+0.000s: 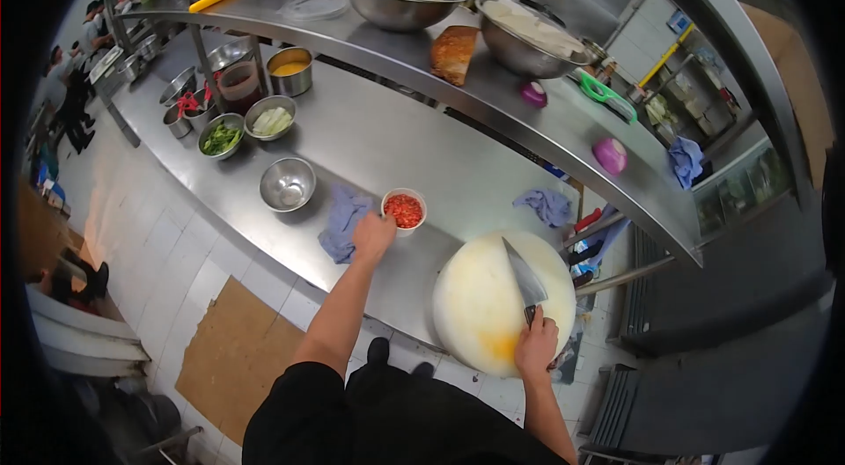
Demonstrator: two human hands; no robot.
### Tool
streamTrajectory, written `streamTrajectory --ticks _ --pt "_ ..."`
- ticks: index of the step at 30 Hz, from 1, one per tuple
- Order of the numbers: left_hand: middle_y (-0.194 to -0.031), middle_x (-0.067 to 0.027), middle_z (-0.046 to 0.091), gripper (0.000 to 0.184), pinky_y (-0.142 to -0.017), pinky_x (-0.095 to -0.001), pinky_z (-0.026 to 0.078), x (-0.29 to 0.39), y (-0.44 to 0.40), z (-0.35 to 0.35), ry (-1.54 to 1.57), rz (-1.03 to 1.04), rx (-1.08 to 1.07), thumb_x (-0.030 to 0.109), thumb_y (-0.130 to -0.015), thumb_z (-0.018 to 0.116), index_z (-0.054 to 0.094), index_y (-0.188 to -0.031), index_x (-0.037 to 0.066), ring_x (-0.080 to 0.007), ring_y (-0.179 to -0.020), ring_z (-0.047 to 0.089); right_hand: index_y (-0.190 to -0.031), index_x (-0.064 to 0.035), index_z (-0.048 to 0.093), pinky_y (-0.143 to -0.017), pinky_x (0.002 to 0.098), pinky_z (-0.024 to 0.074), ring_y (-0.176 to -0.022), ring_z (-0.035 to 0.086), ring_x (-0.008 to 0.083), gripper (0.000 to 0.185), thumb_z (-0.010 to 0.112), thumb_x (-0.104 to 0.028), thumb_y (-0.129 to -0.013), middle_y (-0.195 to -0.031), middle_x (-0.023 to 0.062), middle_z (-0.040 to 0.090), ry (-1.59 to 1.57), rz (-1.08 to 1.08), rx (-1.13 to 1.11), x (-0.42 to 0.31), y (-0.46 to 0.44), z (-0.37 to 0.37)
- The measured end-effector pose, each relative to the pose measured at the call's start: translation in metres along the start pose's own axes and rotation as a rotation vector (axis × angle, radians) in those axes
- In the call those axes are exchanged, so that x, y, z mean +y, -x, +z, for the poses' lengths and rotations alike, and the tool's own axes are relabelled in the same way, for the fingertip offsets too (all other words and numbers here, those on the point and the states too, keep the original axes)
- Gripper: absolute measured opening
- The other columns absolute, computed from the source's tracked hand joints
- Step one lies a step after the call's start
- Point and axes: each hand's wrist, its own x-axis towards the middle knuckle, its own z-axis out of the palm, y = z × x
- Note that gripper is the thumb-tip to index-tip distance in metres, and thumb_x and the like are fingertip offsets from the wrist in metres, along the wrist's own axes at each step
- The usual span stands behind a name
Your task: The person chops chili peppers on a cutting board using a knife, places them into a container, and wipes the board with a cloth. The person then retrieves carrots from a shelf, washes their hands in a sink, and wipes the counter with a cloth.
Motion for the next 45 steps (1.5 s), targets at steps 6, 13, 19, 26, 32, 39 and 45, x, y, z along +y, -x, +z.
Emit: streamTrajectory --ticks 6,13,19,26,32,39,45 --pt "-0.096 -0.0283 0.073 0.041 -0.085 -0.0531 0.055 -0.027 0.029 0.017 -0.065 0.151 -0.033 0.032 -0.092 0.060 0.074 -0.095 -0.006 -0.0465 -0.093 0.071 -0.134 -0.0030 0.061 -0.088 0.0496 0.0468 -0.108 0.058 0.0369 0.050 0.071 -0.020 -0.088 -0.115 0.0179 0.063 -0.094 -0.154 0.038 -0.016 -0.024 -0.061" --pt "-0.088 -0.0281 0.072 0.045 -0.081 -0.0524 0.054 -0.068 0.101 0.004 0.006 0.103 0.003 0.041 -0.096 0.062 0.073 -0.091 -0.002 -0.0463 -0.089 0.070 -0.117 -0.0020 0.067 -0.081 0.0420 0.0522 -0.095 0.063 0.0353 0.036 0.073 -0.006 -0.082 -0.109 0.0156 0.066 -0.527 -0.668 0.489 -0.131 -0.116 -0.255" --pt "-0.087 -0.0236 0.072 0.043 -0.079 -0.0489 0.054 -0.105 0.141 -0.035 0.120 0.066 0.060 0.040 -0.096 0.067 0.071 -0.085 -0.002 -0.0432 -0.088 0.070 -0.114 -0.0031 0.068 -0.082 0.0417 0.0527 -0.096 0.062 0.0339 0.034 0.074 -0.007 -0.080 -0.112 0.0136 0.065 -0.543 -0.811 0.519 -0.174 -0.151 -0.278" --pt "-0.127 -0.0226 0.069 0.069 -0.084 -0.0415 0.058 -0.107 0.171 -0.150 0.227 0.116 0.300 0.026 -0.089 0.075 0.050 -0.150 0.006 -0.0314 -0.089 0.073 -0.118 -0.0039 0.066 -0.089 0.0423 0.0541 -0.108 0.063 0.0348 0.038 0.074 -0.013 -0.082 -0.119 0.0150 0.065 -0.702 -1.021 0.315 -0.258 -0.153 -0.243" --pt "-0.117 -0.0235 0.071 0.065 -0.083 -0.0411 0.057 -0.145 0.165 -0.150 0.183 0.113 0.190 0.028 -0.085 0.076 0.057 -0.143 0.005 -0.0311 -0.092 0.071 -0.128 -0.0037 0.061 -0.096 0.0453 0.0507 -0.118 0.058 0.0343 0.049 0.074 -0.016 -0.083 -0.130 0.0167 0.060 -0.541 -1.126 0.443 -0.376 -0.200 -0.232" --pt "-0.133 -0.0275 0.062 0.068 -0.104 -0.0490 0.049 -0.195 0.164 -0.164 0.026 0.130 -0.130 0.035 -0.092 0.070 0.048 -0.148 0.003 -0.0426 -0.124 0.060 -0.141 -0.0008 0.050 -0.102 0.0485 0.0465 -0.123 0.055 0.0354 0.066 0.074 -0.016 -0.082 -0.135 0.0182 0.057 -0.310 -1.137 0.590 -0.521 -0.296 -0.208" --pt "-0.129 -0.0270 0.064 0.062 -0.102 -0.0498 0.050 -0.227 0.128 -0.194 0.021 0.143 -0.187 0.033 -0.093 0.069 0.052 -0.146 0.005 -0.0441 -0.122 0.060 -0.134 -0.0038 0.057 -0.100 0.0457 0.0433 -0.112 0.060 0.0315 0.054 0.070 -0.010 -0.082 -0.117 0.0126 0.065 -0.132 -0.914 0.603 -0.560 -0.324 -0.174"
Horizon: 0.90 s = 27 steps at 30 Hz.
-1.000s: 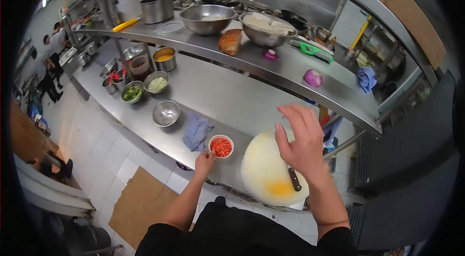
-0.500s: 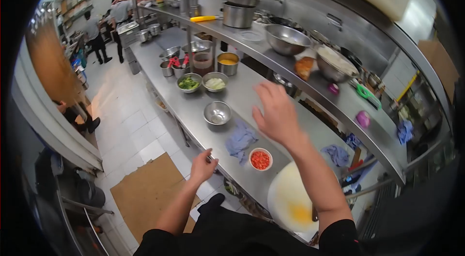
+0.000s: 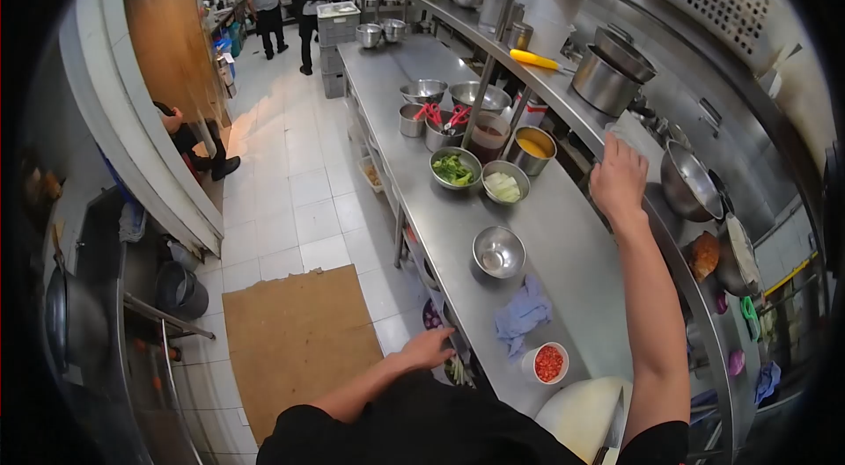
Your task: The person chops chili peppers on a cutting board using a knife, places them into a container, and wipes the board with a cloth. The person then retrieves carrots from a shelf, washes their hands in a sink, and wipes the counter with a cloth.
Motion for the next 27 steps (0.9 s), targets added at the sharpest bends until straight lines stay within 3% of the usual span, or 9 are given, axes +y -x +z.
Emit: streamTrajectory --ticks 4,8,10,14,16,17,19,23,27 --pt "-0.128 -0.0262 0.066 0.060 -0.102 -0.0496 0.050 -0.003 -0.039 -0.020 0.008 0.076 0.005 0.032 -0.092 0.069 0.054 -0.143 0.005 -0.0440 -0.120 0.062 -0.106 -0.0144 0.070 -0.094 0.0448 0.0443 -0.093 0.064 0.0233 0.025 0.068 -0.007 -0.082 -0.092 0.0026 0.068 -0.047 -0.157 0.275 0.001 0.003 -0.014" --pt "-0.125 -0.0225 0.069 0.053 -0.093 -0.0460 0.055 0.033 -0.078 -0.027 0.071 0.112 -0.054 0.027 -0.092 0.070 0.059 -0.138 0.003 -0.0379 -0.108 0.069 -0.105 -0.0123 0.071 -0.088 0.0422 0.0452 -0.091 0.066 0.0227 0.034 0.073 -0.002 -0.072 -0.101 0.0028 0.073 -0.231 -0.233 0.348 -0.019 0.055 -0.088" --pt "-0.122 -0.0203 0.070 0.051 -0.086 -0.0424 0.057 0.055 -0.098 -0.021 0.178 0.140 -0.067 0.023 -0.092 0.071 0.060 -0.137 0.003 -0.0327 -0.099 0.072 -0.107 -0.0094 0.073 -0.084 0.0394 0.0488 -0.089 0.067 0.0260 0.033 0.073 0.000 -0.075 -0.102 0.0062 0.073 -0.389 -0.145 0.299 -0.024 0.115 -0.106" --pt "-0.117 -0.0154 0.072 0.046 -0.080 -0.0365 0.057 0.079 -0.125 0.007 0.339 0.182 -0.215 0.020 -0.094 0.072 0.061 -0.135 0.002 -0.0243 -0.089 0.072 -0.117 -0.0010 0.072 -0.077 0.0301 0.0555 -0.086 0.068 0.0173 0.025 0.073 -0.004 -0.092 -0.103 0.0083 0.074 -0.785 0.928 -0.065 -0.017 0.276 -0.083" --pt "-0.114 -0.0148 0.073 0.046 -0.080 -0.0363 0.057 0.089 -0.134 0.025 0.296 0.218 -0.289 0.021 -0.094 0.073 0.062 -0.135 0.002 -0.0239 -0.088 0.071 -0.123 -0.0002 0.070 -0.076 0.0275 0.0557 -0.086 0.067 0.0126 0.029 0.072 -0.012 -0.097 -0.105 0.0067 0.074 -1.039 1.579 0.032 -0.002 0.373 -0.044" --pt "-0.112 -0.0143 0.073 0.046 -0.080 -0.0361 0.057 0.092 -0.137 0.037 0.254 0.243 -0.337 0.021 -0.094 0.073 0.062 -0.134 0.002 -0.0236 -0.087 0.071 -0.123 -0.0002 0.070 -0.076 0.0275 0.0557 -0.086 0.067 0.0126 0.029 0.072 -0.012 -0.097 -0.105 0.0067 0.074 -1.023 1.595 0.044 -0.006 0.397 -0.039" --pt "-0.107 -0.0138 0.073 0.046 -0.079 -0.0366 0.057 0.103 -0.142 0.058 0.283 0.259 -0.395 0.026 -0.094 0.073 0.063 -0.132 0.002 -0.0238 -0.086 0.071 -0.127 -0.0005 0.068 -0.078 0.0256 0.0553 -0.086 0.067 0.0138 0.033 0.071 -0.018 -0.099 -0.104 0.0055 0.073 -1.113 2.036 0.071 -0.014 0.425 -0.036" --pt "-0.104 -0.0166 0.072 0.047 -0.081 -0.0398 0.056 0.127 -0.154 0.091 0.193 0.285 -0.365 0.031 -0.094 0.072 0.066 -0.129 0.000 -0.0295 -0.088 0.071 -0.124 0.0009 0.070 -0.077 0.0275 0.0556 -0.083 0.065 0.0130 0.034 0.071 -0.022 -0.099 -0.100 0.0050 0.072 -0.958 1.999 0.115 -0.035 0.443 -0.008" --pt "-0.102 -0.0186 0.074 0.048 -0.084 -0.0414 0.055 0.136 -0.159 0.102 0.079 0.304 -0.306 0.032 -0.093 0.073 0.066 -0.128 -0.001 -0.0347 -0.090 0.072 -0.120 -0.0035 0.074 -0.077 0.0372 0.0563 -0.083 0.068 0.0222 0.030 0.070 -0.024 -0.098 -0.097 0.0123 0.072 -0.551 1.665 -0.052 -0.037 0.458 0.028"
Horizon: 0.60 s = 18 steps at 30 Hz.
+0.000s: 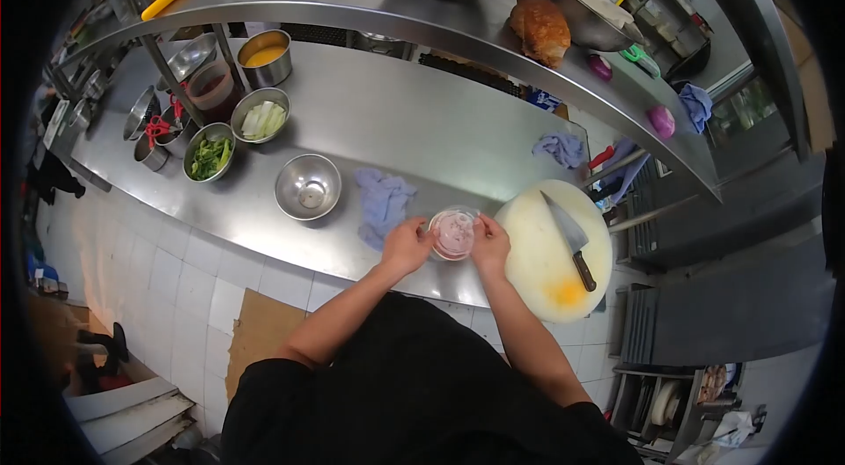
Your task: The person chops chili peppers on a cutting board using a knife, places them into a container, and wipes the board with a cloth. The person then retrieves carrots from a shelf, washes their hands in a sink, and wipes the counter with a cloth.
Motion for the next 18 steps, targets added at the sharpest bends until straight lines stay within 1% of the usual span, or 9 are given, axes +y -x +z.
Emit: streamTrajectory --ticks 1,2,4,7,11,13,15,16,18 --pt "-0.102 -0.0186 0.074 0.048 -0.084 -0.0414 0.055 -0.002 -0.001 0.003 0.004 0.002 -0.002 0.032 -0.093 0.073 0.066 -0.128 -0.001 -0.0347 -0.090 0.072 -0.119 -0.0056 0.075 -0.079 0.0406 0.0561 -0.084 0.070 0.0272 0.030 0.068 -0.025 -0.097 -0.098 0.0163 0.072 0.207 -0.112 0.042 0.000 0.001 0.003" --pt "-0.101 -0.0188 0.074 0.046 -0.084 -0.0414 0.055 -0.004 -0.003 0.005 -0.006 0.011 0.001 0.030 -0.093 0.072 0.067 -0.126 0.000 -0.0343 -0.091 0.072 -0.119 -0.0056 0.075 -0.079 0.0406 0.0561 -0.084 0.070 0.0272 0.030 0.068 -0.025 -0.097 -0.098 0.0163 0.072 0.211 -0.114 0.044 0.001 0.003 0.004" --pt "-0.100 -0.0190 0.075 0.043 -0.083 -0.0414 0.056 -0.006 -0.006 0.007 -0.015 0.021 0.007 0.029 -0.093 0.071 0.068 -0.125 0.000 -0.0339 -0.091 0.072 -0.117 -0.0088 0.076 -0.084 0.0452 0.0552 -0.090 0.070 0.0377 0.030 0.063 -0.028 -0.099 -0.101 0.0231 0.071 0.394 -0.111 -0.005 -0.004 0.006 0.007" --pt "-0.099 -0.0188 0.075 0.038 -0.084 -0.0406 0.056 -0.012 -0.007 0.013 -0.014 0.000 -0.007 0.027 -0.093 0.071 0.071 -0.121 0.002 -0.0328 -0.092 0.072 -0.116 -0.0081 0.075 -0.086 0.0485 0.0542 -0.091 0.068 0.0421 0.032 0.058 -0.031 -0.101 -0.099 0.0243 0.070 0.471 -0.146 0.028 0.001 0.010 0.013" --pt "-0.099 -0.0178 0.076 0.033 -0.084 -0.0402 0.055 -0.012 -0.008 0.015 0.036 -0.030 0.027 0.025 -0.093 0.070 0.073 -0.118 0.004 -0.0319 -0.093 0.073 -0.115 -0.0085 0.073 -0.088 0.0517 0.0531 -0.095 0.067 0.0450 0.036 0.051 -0.035 -0.103 -0.099 0.0254 0.071 0.471 -0.184 0.025 0.004 0.009 0.018" --pt "-0.099 -0.0173 0.076 0.033 -0.084 -0.0401 0.055 -0.014 -0.010 0.017 0.044 -0.073 0.019 0.025 -0.093 0.070 0.074 -0.118 0.005 -0.0318 -0.092 0.073 -0.116 -0.0087 0.071 -0.089 0.0538 0.0525 -0.099 0.067 0.0476 0.042 0.042 -0.038 -0.105 -0.104 0.0265 0.072 0.474 -0.093 -0.080 0.000 0.009 0.019" --pt "-0.102 -0.0205 0.074 0.032 -0.085 -0.0429 0.054 -0.012 -0.017 0.019 0.107 -0.079 -0.009 0.025 -0.096 0.064 0.072 -0.121 0.007 -0.0360 -0.095 0.071 -0.116 -0.0084 0.070 -0.090 0.0545 0.0526 -0.101 0.067 0.0476 0.044 0.040 -0.038 -0.106 -0.106 0.0266 0.072 0.520 -0.015 -0.114 -0.006 0.006 0.019" --pt "-0.102 -0.0205 0.074 0.032 -0.085 -0.0429 0.054 -0.022 -0.025 0.027 0.100 -0.065 -0.015 0.025 -0.096 0.064 0.072 -0.121 0.007 -0.0360 -0.095 0.071 -0.115 -0.0082 0.070 -0.090 0.0552 0.0526 -0.102 0.068 0.0477 0.046 0.037 -0.039 -0.106 -0.109 0.0268 0.072 0.564 0.062 -0.144 -0.007 0.002 0.019" --pt "-0.106 -0.0221 0.073 0.037 -0.089 -0.0409 0.053 -0.042 -0.034 0.043 0.255 -0.068 -0.091 0.030 -0.099 0.059 0.069 -0.126 0.008 -0.0351 -0.100 0.070 -0.113 -0.0077 0.070 -0.090 0.0559 0.0527 -0.101 0.068 0.0477 0.046 0.037 -0.039 -0.106 -0.107 0.0269 0.072 0.559 0.053 -0.145 -0.003 0.001 0.019"
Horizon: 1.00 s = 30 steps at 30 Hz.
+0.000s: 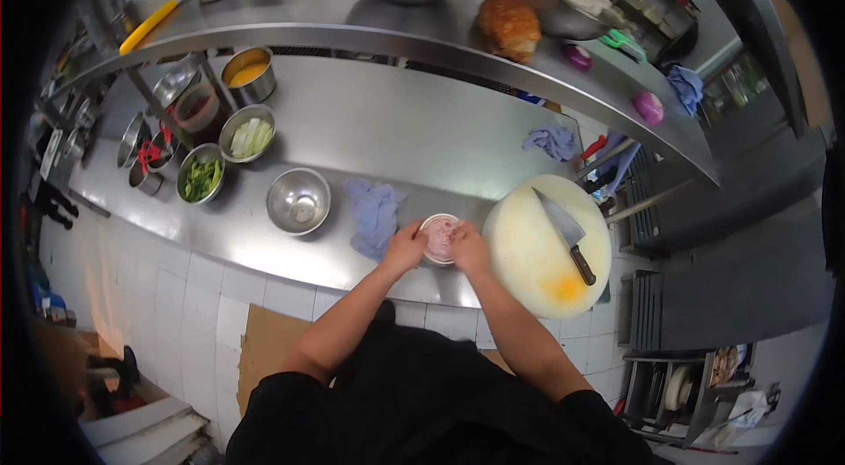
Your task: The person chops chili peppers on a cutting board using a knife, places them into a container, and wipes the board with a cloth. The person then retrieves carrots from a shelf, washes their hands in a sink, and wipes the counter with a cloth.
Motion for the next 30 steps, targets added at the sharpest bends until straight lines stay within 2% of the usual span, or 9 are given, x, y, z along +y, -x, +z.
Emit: streamTrajectory --ticks 7,9,11,16,19,23,24,26,30 --pt "-0.125 -0.0134 0.067 0.045 -0.101 -0.0340 0.048 0.027 0.019 0.023 0.365 -0.031 0.110 0.037 -0.110 0.047 0.061 -0.133 0.001 -0.0210 -0.114 0.063 -0.109 -0.0069 0.071 -0.087 0.0547 0.0527 -0.093 0.069 0.0469 0.043 0.042 -0.039 -0.106 -0.096 0.0250 0.073 -0.289 -0.031 0.096 0.003 0.043 -0.018" --pt "-0.127 -0.0116 0.065 0.044 -0.102 -0.0339 0.049 0.064 0.047 0.014 0.513 -0.089 0.069 0.038 -0.111 0.045 0.057 -0.134 0.002 -0.0206 -0.116 0.062 -0.116 -0.0084 0.070 -0.090 0.0523 0.0524 -0.100 0.067 0.0456 0.035 0.051 -0.035 -0.104 -0.108 0.0249 0.071 -0.433 -0.102 0.053 -0.001 0.062 -0.053" --pt "-0.126 -0.0112 0.064 0.044 -0.103 -0.0352 0.049 0.103 0.076 0.011 0.643 -0.066 -0.031 0.040 -0.112 0.043 0.055 -0.135 0.004 -0.0209 -0.117 0.062 -0.136 -0.0057 0.060 -0.093 0.0473 0.0526 -0.109 0.066 0.0409 0.045 0.060 -0.035 -0.101 -0.127 0.0245 0.065 -0.421 -0.312 0.002 0.008 0.081 -0.096" --pt "-0.127 -0.0127 0.062 0.049 -0.104 -0.0382 0.049 0.158 0.129 0.081 0.700 -0.013 -0.072 0.044 -0.112 0.041 0.050 -0.138 0.004 -0.0232 -0.118 0.061 -0.157 0.0035 0.029 -0.096 0.0384 0.0525 -0.118 0.062 0.0286 0.086 0.072 -0.039 -0.097 -0.135 0.0217 0.059 -0.883 -0.232 -0.190 0.072 0.134 -0.167" --pt "-0.129 -0.0133 0.061 0.050 -0.108 -0.0393 0.046 0.179 0.154 0.146 0.604 0.009 -0.324 0.043 -0.111 0.041 0.050 -0.138 0.001 -0.0245 -0.121 0.059 -0.151 0.0043 0.037 -0.098 0.0352 0.0545 -0.118 0.065 0.0221 0.082 0.083 -0.024 -0.089 -0.132 0.0174 0.063 -1.225 -0.113 -0.146 0.130 0.170 -0.213" --pt "-0.136 -0.0148 0.061 0.052 -0.110 -0.0369 0.044 0.215 0.163 0.225 0.422 -0.098 -0.892 0.035 -0.105 0.056 0.052 -0.145 0.002 -0.0231 -0.126 0.058 -0.148 0.0040 0.042 -0.096 0.0346 0.0556 -0.113 0.067 0.0210 0.077 0.083 -0.023 -0.088 -0.127 0.0167 0.066 -1.158 -0.065 0.028 0.224 0.226 -0.282" --pt "-0.136 -0.0148 0.061 0.052 -0.110 -0.0369 0.044 0.224 0.167 0.253 0.420 -0.102 -0.902 0.035 -0.105 0.056 0.052 -0.145 0.002 -0.0231 -0.126 0.058 -0.146 0.0030 0.044 -0.095 0.0347 0.0563 -0.111 0.068 0.0204 0.076 0.084 -0.023 -0.087 -0.125 0.0163 0.068 -1.055 -0.020 0.064 0.242 0.242 -0.305" --pt "-0.138 -0.0160 0.062 0.055 -0.107 -0.0354 0.046 0.237 0.178 0.309 0.057 0.130 -1.196 0.029 -0.102 0.064 0.052 -0.148 0.001 -0.0204 -0.124 0.059 -0.145 0.0020 0.047 -0.093 0.0347 0.0570 -0.109 0.069 0.0197 0.075 0.085 -0.023 -0.086 -0.123 0.0159 0.069 -0.957 0.043 0.104 0.279 0.270 -0.327" --pt "-0.124 -0.0118 0.069 0.052 -0.099 -0.0319 0.050 0.256 0.221 0.413 -0.094 0.156 -1.268 0.035 -0.102 0.068 0.061 -0.142 0.002 -0.0176 -0.111 0.063 -0.147 0.0005 0.046 -0.092 0.0357 0.0576 -0.109 0.070 0.0208 0.081 0.087 -0.030 -0.084 -0.121 0.0166 0.070 -0.935 0.171 0.312 0.341 0.311 -0.370"
